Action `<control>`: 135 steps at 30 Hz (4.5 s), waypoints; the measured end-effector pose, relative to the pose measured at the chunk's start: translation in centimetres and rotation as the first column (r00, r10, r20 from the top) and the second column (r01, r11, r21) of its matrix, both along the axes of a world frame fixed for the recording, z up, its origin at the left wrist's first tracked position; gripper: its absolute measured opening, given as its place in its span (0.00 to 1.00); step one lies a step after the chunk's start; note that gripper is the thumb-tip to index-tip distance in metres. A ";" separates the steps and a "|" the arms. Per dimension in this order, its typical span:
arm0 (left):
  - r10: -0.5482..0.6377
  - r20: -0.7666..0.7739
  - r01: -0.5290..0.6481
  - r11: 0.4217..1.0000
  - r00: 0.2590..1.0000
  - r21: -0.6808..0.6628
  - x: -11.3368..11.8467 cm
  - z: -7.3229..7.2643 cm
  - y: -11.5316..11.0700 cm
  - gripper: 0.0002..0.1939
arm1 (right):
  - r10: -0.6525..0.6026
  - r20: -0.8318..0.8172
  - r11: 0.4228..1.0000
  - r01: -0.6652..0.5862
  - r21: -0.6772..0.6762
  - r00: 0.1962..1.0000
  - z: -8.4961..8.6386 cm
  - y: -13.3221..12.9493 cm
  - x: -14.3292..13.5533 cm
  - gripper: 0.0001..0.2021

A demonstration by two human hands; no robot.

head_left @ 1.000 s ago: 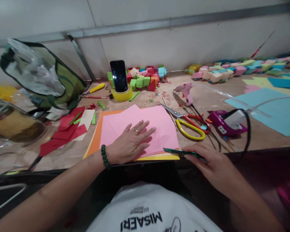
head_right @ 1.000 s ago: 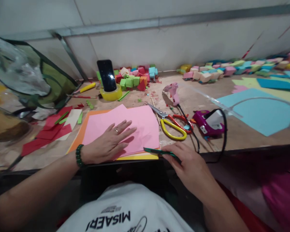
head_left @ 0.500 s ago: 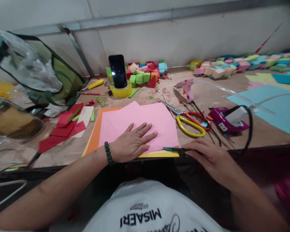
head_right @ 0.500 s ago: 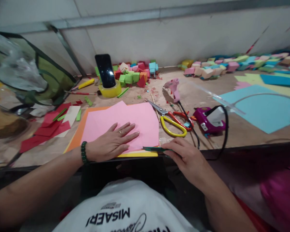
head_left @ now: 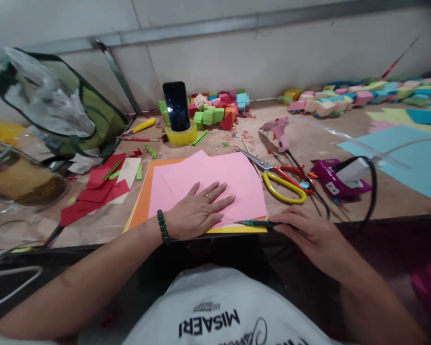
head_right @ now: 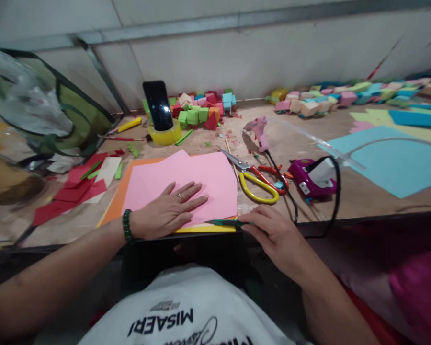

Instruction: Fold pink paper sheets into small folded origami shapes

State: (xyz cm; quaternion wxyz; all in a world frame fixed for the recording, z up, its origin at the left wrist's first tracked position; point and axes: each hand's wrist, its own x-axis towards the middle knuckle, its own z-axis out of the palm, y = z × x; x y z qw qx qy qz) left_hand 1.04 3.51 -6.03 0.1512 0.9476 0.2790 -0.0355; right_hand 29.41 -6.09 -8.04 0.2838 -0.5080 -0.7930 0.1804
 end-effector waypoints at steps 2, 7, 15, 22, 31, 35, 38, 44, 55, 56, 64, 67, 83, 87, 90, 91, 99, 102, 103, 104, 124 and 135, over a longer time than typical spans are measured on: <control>0.001 -0.003 -0.001 1.000 1.000 -0.001 0.0 0.0 0.0 0.27 | -0.003 0.001 1.000 0.003 -0.006 1.000 0.0 0.0 -0.3 0.09; 0.011 -0.001 -0.011 1.000 1.000 -0.003 0.2 -0.1 -0.1 0.27 | 0.021 -0.001 1.000 -0.021 -0.010 1.000 0.1 0.0 -0.5 0.08; 0.082 0.022 -0.082 0.996 0.996 -0.022 0.6 1.2 0.1 0.28 | -0.024 0.003 0.999 0.024 0.039 1.000 -0.6 0.3 -0.3 0.10; -0.017 -0.010 0.017 1.000 1.000 -0.003 -1.3 0.7 0.8 0.27 | -0.034 -0.003 0.998 0.034 0.047 0.999 -0.4 0.3 -1.0 0.10; -0.017 -0.011 0.017 1.000 1.000 0.020 -1.1 0.0 0.7 0.27 | 0.007 -0.027 1.000 -0.006 0.031 1.000 -0.2 0.0 -1.0 0.08; -0.019 0.005 0.019 1.000 1.000 0.022 -1.2 -0.1 0.7 0.27 | -0.001 -0.012 0.999 0.001 0.045 1.000 -0.2 0.0 -1.3 0.09; -0.020 0.011 0.019 0.999 1.000 0.026 -1.2 -0.2 0.7 0.27 | 0.006 -0.024 0.999 -0.005 0.037 1.000 -0.1 0.1 -1.5 0.08; -0.015 0.002 0.015 1.000 1.000 0.023 -1.2 -0.1 0.7 0.27 | 0.020 -0.018 0.999 -0.019 0.041 1.000 0.2 0.1 -1.9 0.08; -0.011 0.009 0.011 1.000 1.000 0.014 -1.2 0.1 0.6 0.27 | 0.046 -0.013 0.997 -0.045 0.055 0.999 -0.1 0.4 -2.8 0.08; -0.009 0.012 0.009 1.000 1.000 0.011 -1.3 0.3 0.6 0.27 | 0.045 -0.012 0.997 -0.044 0.057 0.999 -0.1 0.4 -2.8 0.08; -0.032 -0.013 0.032 0.999 0.999 -0.021 -2.1 1.0 1.6 0.27 | 0.019 0.001 0.997 -0.019 0.078 1.000 0.0 0.4 -3.5 0.09; -0.029 -0.012 0.029 0.999 0.999 -0.017 -2.0 0.5 1.8 0.27 | 0.021 -0.001 0.997 -0.020 0.078 1.000 0.0 0.3 -3.8 0.09; -0.029 0.016 0.029 1.000 0.999 -0.002 -2.0 0.1 1.8 0.27 | 0.027 0.023 0.995 -0.029 0.096 0.999 0.4 0.3 -4.5 0.08; -0.032 0.013 0.032 0.999 0.999 0.001 -2.1 0.0 1.8 0.27 | 0.046 0.043 0.994 -0.050 0.100 0.998 0.6 0.2 -5.2 0.08; -0.026 0.012 0.026 1.000 1.000 0.009 -2.1 -0.1 1.8 0.27 | 0.055 0.048 0.993 -0.060 0.101 0.997 0.6 0.2 -5.7 0.08; -0.025 0.013 0.025 1.000 1.000 0.011 -2.1 -0.1 1.8 0.27 | 0.057 0.049 0.993 -0.062 0.101 0.997 0.6 0.2 -5.9 0.08; -0.019 0.021 0.019 1.000 1.000 0.009 -2.1 -0.1 1.7 0.27 | 0.080 0.053 0.989 -0.086 0.121 0.995 0.7 0.3 -7.1 0.09; -0.025 0.018 0.025 1.000 1.000 0.008 -2.1 -0.1 1.8 0.27 | 0.085 0.047 0.988 -0.091 0.126 0.995 0.9 0.3 -7.6 0.09; -0.026 0.018 0.026 1.000 1.000 0.009 -2.1 -0.1 1.8 0.27 | 0.085 0.043 0.988 -0.090 0.127 0.995 0.9 0.3 -7.8 0.09; -0.026 0.016 0.026 1.000 1.000 0.008 -2.1 -0.1 1.8 0.27 | 0.085 0.041 0.988 -0.089 0.127 0.996 1.0 0.3 -7.9 0.09; 0.109 0.149 -0.115 0.993 0.983 0.028 -2.4 -0.2 1.8 0.45 | -0.457 -0.015 0.796 0.416 0.439 0.889 2.0 2.2 -1.8 0.12; 0.322 0.446 -0.313 0.945 0.835 -0.097 -1.8 0.2 1.6 0.41 | -0.282 0.112 0.895 0.219 0.389 0.953 0.0 5.1 -4.5 0.15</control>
